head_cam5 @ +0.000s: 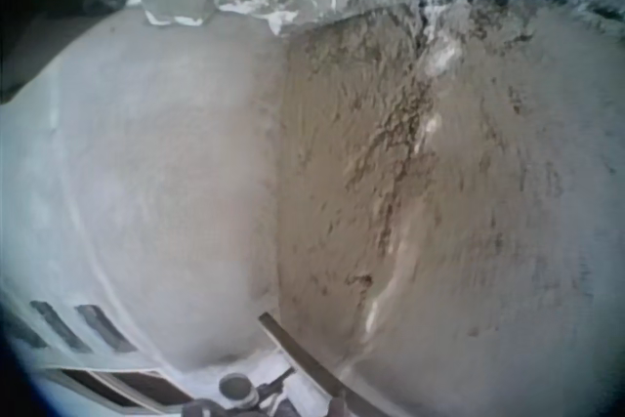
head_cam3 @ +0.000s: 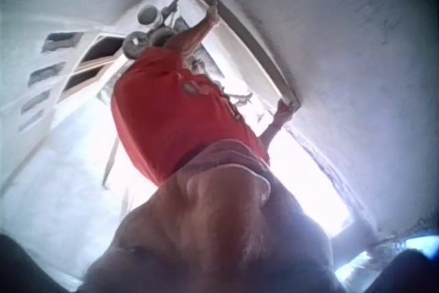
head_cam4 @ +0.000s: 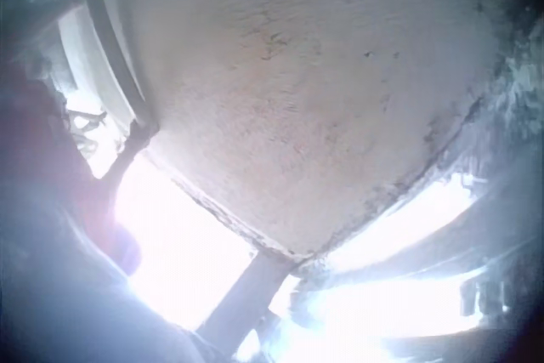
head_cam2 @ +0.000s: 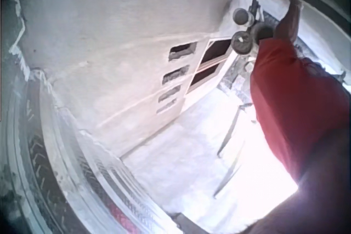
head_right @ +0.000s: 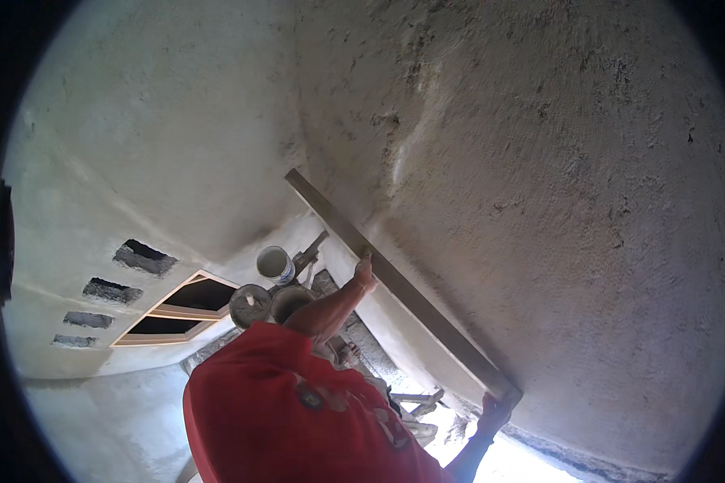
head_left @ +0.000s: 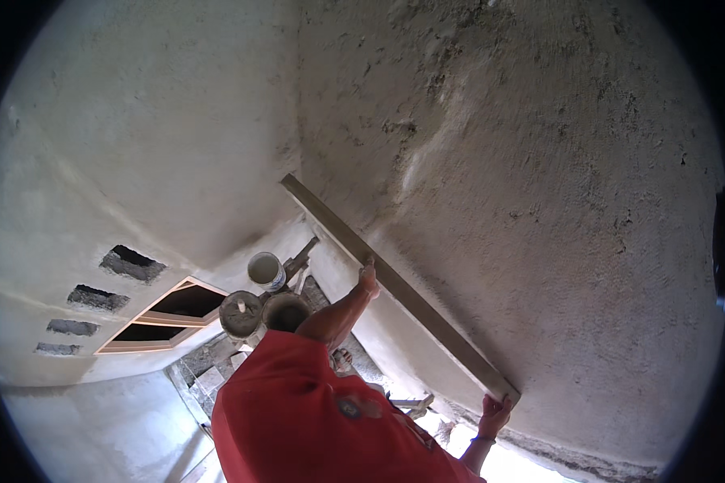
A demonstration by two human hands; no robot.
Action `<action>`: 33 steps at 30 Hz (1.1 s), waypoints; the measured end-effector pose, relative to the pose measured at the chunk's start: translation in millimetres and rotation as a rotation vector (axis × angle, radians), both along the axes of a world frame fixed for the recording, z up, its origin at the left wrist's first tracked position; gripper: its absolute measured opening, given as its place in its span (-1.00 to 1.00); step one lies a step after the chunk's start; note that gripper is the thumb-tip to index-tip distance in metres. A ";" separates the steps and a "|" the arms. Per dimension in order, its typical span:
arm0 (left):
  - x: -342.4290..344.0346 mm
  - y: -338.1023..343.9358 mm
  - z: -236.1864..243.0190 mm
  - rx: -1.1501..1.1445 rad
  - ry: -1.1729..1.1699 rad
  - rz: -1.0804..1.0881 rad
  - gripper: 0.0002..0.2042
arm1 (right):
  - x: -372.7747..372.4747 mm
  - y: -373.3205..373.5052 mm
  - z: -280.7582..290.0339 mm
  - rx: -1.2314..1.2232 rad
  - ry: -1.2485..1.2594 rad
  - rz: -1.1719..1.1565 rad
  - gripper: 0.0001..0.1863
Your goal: The person uses a wooden straight edge to level wet plaster on a wall by sliding it across the surface, and then uses a trowel to mix material inside a bucket.
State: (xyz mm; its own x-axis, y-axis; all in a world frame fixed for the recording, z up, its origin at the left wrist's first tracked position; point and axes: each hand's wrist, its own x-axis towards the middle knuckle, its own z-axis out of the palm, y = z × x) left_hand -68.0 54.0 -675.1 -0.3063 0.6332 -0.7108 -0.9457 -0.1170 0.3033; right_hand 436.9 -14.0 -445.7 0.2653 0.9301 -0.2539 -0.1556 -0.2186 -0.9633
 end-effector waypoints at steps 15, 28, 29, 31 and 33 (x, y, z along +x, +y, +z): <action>6.7 31.6 -37.2 -0.363 0.026 -0.023 -0.08 | 45.5 -7.7 -103.7 -0.050 -0.773 0.488 -0.52; -42.4 54.3 -37.9 -0.186 0.040 0.043 -0.38 | -39.2 11.7 -98.5 -0.324 -0.052 0.168 -0.62; -38.2 61.0 -31.9 -0.212 0.034 0.041 -0.41 | -40.6 10.0 -96.8 -0.313 -0.087 0.158 -0.62; -53.4 41.3 -59.9 -0.311 0.090 0.087 -0.24 | -58.0 16.7 -93.6 -0.354 -0.009 0.170 -0.55; -57.7 42.7 -62.4 -0.352 0.133 0.075 -0.15 | -34.2 17.8 -117.7 -0.162 -0.484 0.400 -0.50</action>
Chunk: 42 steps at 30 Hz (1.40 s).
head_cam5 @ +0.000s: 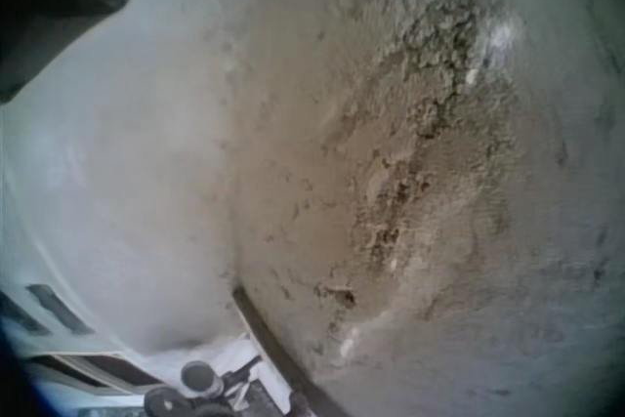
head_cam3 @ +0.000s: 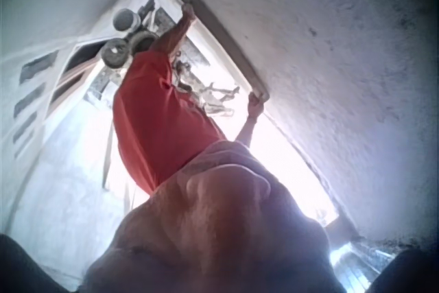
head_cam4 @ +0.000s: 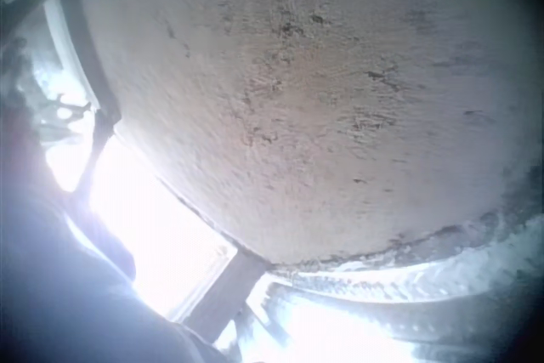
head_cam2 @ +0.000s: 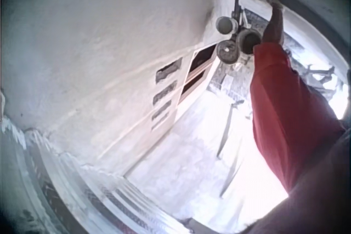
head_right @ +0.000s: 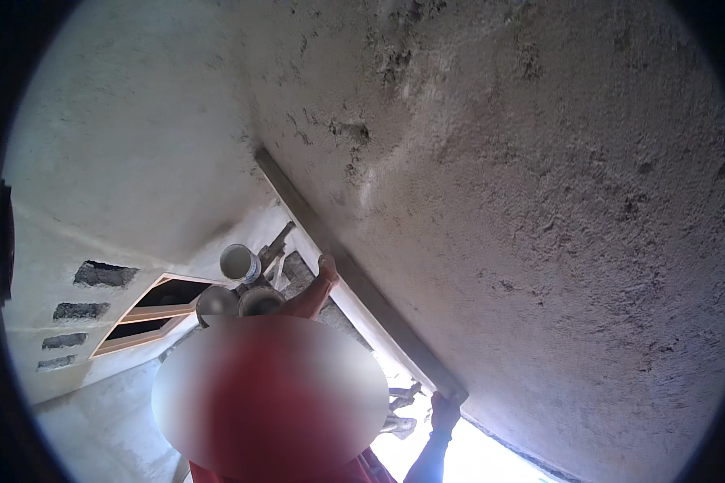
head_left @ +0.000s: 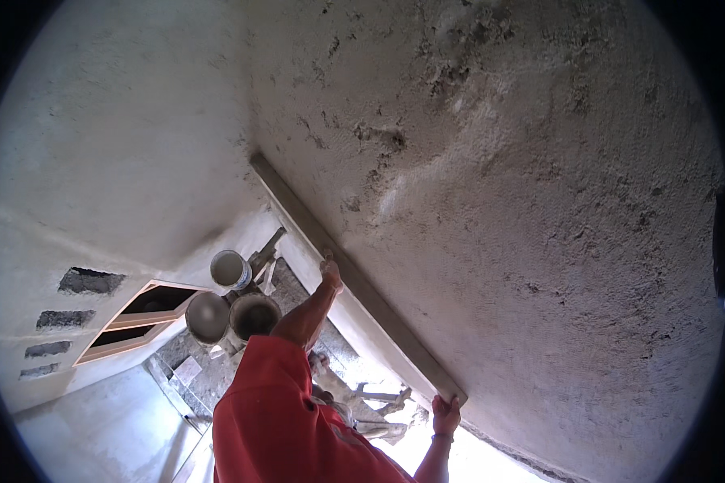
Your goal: The person uses a wooden straight edge to level wet plaster on a wall by sliding it across the surface, and then uses a trowel to mix material inside a bucket.
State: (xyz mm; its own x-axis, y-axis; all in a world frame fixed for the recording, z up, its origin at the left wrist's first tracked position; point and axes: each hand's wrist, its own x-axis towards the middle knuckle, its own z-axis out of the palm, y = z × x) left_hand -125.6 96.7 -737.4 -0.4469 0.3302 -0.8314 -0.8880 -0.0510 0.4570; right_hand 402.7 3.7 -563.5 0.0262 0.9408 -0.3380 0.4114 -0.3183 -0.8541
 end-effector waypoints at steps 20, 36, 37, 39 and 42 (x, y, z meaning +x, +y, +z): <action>41.9 4.3 218.9 -0.002 0.272 -0.006 -0.51 | 24.2 -4.8 77.5 -0.070 0.799 -0.356 -0.63; 66.1 -24.6 278.3 0.163 0.369 0.103 -0.47 | 49.2 -16.7 123.3 -0.138 0.910 -0.415 -0.63; 65.7 -24.0 269.8 0.122 0.338 0.082 -0.46 | 51.0 -13.9 118.9 -0.149 1.017 -0.445 -0.64; 65.9 -19.0 254.0 0.040 0.274 0.040 -0.44 | 55.7 -9.9 108.1 -0.172 1.230 -0.501 -0.65; 62.6 -8.9 241.7 0.043 0.258 0.044 -0.41 | 59.9 -2.2 103.7 -0.197 1.278 -0.514 -0.66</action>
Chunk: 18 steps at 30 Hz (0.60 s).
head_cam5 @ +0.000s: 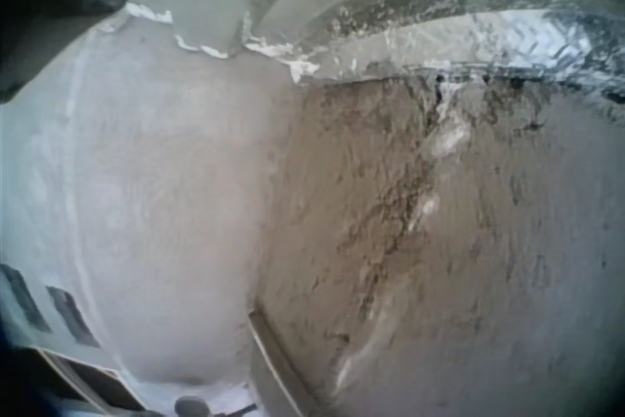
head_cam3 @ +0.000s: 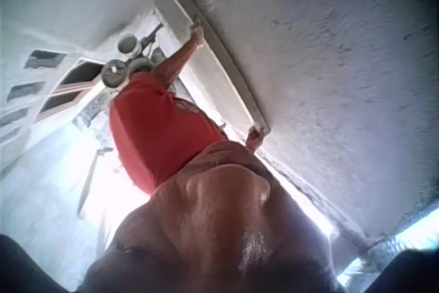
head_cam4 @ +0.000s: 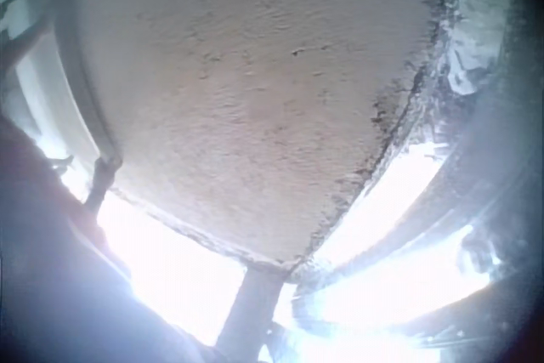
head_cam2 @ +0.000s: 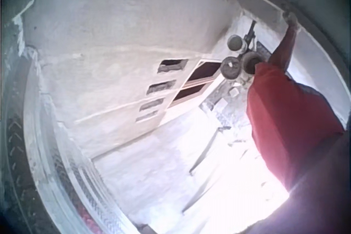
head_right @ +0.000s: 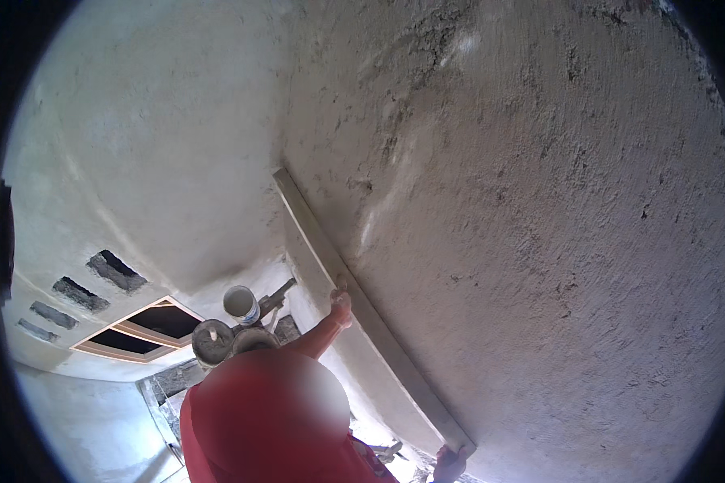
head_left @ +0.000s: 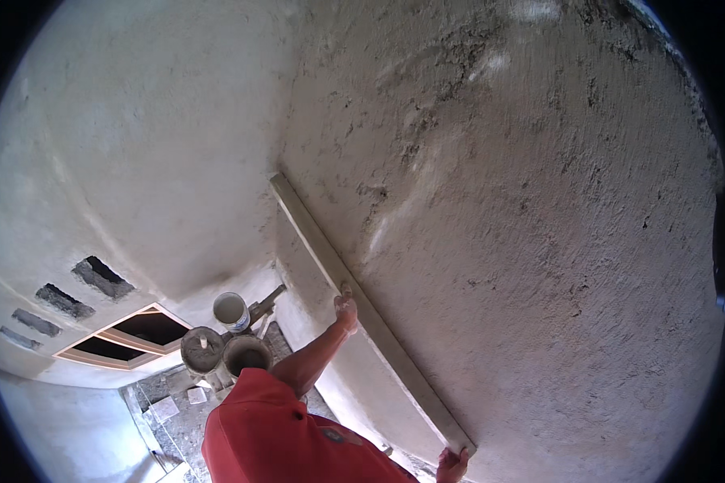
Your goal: The person uses a wooden straight edge to level wet plaster on a wall by sliding it across the surface, and then uses a trowel to mix material inside a bucket.
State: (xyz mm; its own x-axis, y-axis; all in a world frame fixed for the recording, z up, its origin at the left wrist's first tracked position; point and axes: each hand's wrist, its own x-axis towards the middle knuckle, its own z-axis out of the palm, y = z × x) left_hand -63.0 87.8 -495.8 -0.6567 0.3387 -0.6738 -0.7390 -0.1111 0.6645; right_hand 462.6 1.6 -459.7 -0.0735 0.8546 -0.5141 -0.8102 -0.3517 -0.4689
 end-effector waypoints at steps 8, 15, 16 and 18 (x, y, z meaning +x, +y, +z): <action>-7.6 3.5 42.8 -0.012 0.270 0.049 -0.52 | -43.4 -4.2 42.6 0.026 -0.278 0.130 -0.66; -4.7 2.4 113.9 0.020 0.584 0.113 -0.65 | -56.1 -1.2 56.9 0.048 -0.298 0.168 -0.66; -8.3 4.7 110.2 0.013 0.663 0.126 -0.66 | -58.2 -1.5 59.0 0.049 -0.294 0.177 -0.66; -17.5 11.5 97.3 -0.005 0.821 0.150 -0.67 | -64.1 -0.4 63.9 0.060 -0.289 0.195 -0.65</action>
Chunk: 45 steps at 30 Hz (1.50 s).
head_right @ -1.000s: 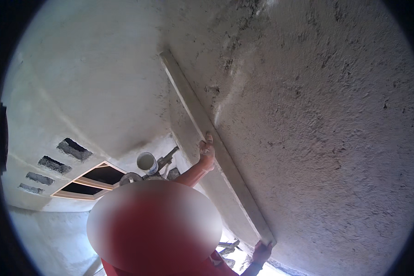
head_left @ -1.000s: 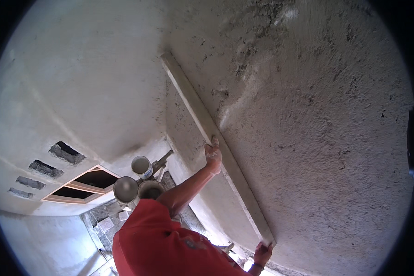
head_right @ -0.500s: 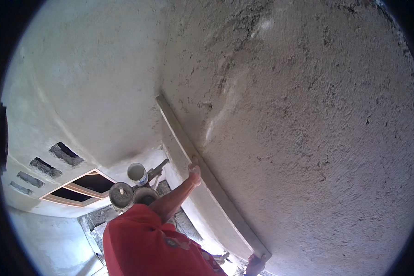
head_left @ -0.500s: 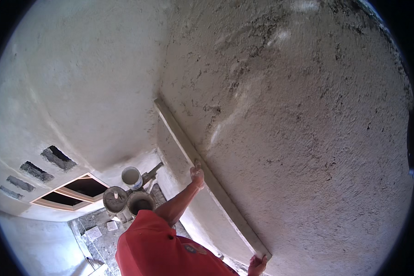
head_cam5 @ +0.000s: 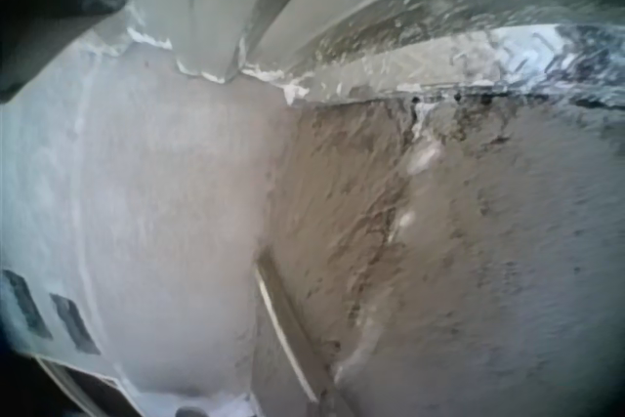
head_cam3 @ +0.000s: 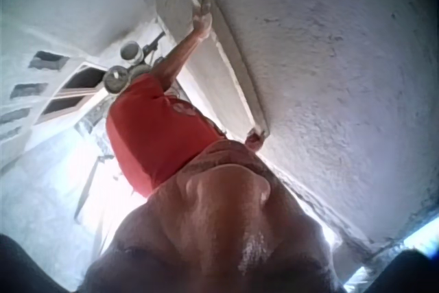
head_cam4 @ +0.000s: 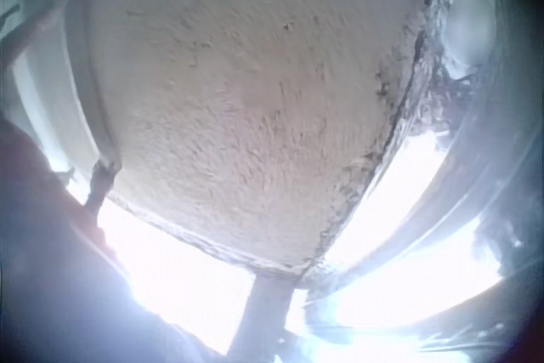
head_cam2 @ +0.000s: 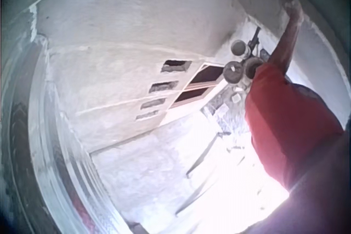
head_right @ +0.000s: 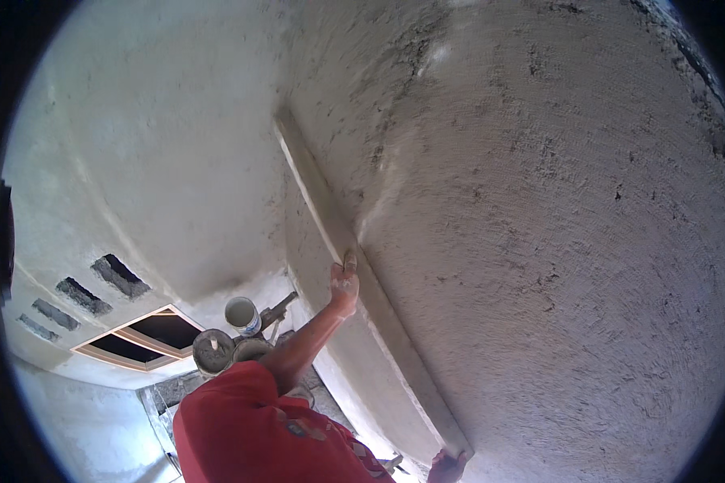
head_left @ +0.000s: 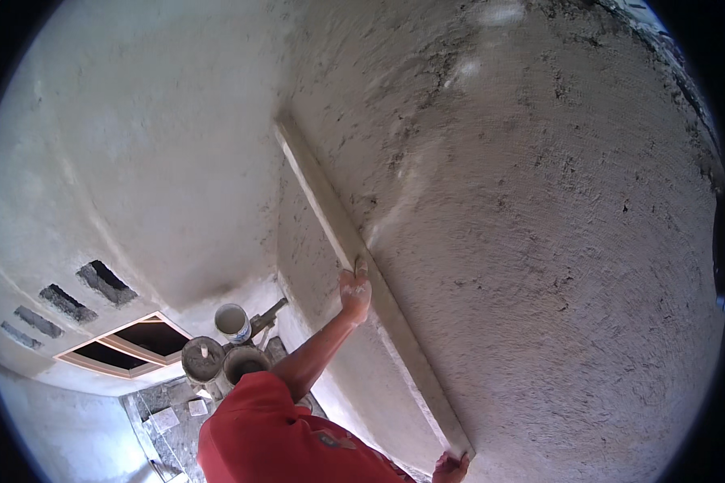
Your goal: The person uses a wooden straight edge to level wet plaster on a wall by sliding it across the surface, and then uses a trowel to mix material inside a bucket.
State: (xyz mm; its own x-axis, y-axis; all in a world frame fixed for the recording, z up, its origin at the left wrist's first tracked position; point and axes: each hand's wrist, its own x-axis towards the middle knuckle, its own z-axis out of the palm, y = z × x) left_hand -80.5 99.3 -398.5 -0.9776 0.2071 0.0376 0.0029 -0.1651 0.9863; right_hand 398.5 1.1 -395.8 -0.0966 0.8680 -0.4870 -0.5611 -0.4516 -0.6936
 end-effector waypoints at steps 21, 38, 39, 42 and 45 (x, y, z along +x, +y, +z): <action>-1.1 -45.1 50.8 0.193 -0.270 -0.246 -0.66 | -1.4 -22.1 21.3 0.137 -0.123 -0.104 -0.60; -16.4 -9.3 92.2 0.169 -0.033 -0.202 -0.64 | 35.1 15.8 -28.5 0.082 -0.230 0.027 -0.47; -18.9 -9.6 102.7 0.153 -0.026 -0.181 -0.63 | 32.9 17.0 -27.4 0.087 -0.230 0.028 -0.47; -21.7 -7.2 118.4 0.119 0.004 -0.149 -0.62 | 29.8 21.9 -25.3 0.102 -0.229 0.029 -0.47; -22.1 -7.5 118.2 0.103 0.011 -0.163 -0.60 | 29.1 25.4 -22.2 0.106 -0.221 0.029 -0.47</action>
State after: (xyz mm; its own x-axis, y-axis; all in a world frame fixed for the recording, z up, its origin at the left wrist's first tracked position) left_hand -102.6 91.9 -280.3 -0.9308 0.3571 0.0774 -0.0213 -0.2644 0.9642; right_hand 427.6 26.6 -418.1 -0.0229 0.9137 -0.4057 -0.3784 -0.3835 -0.8425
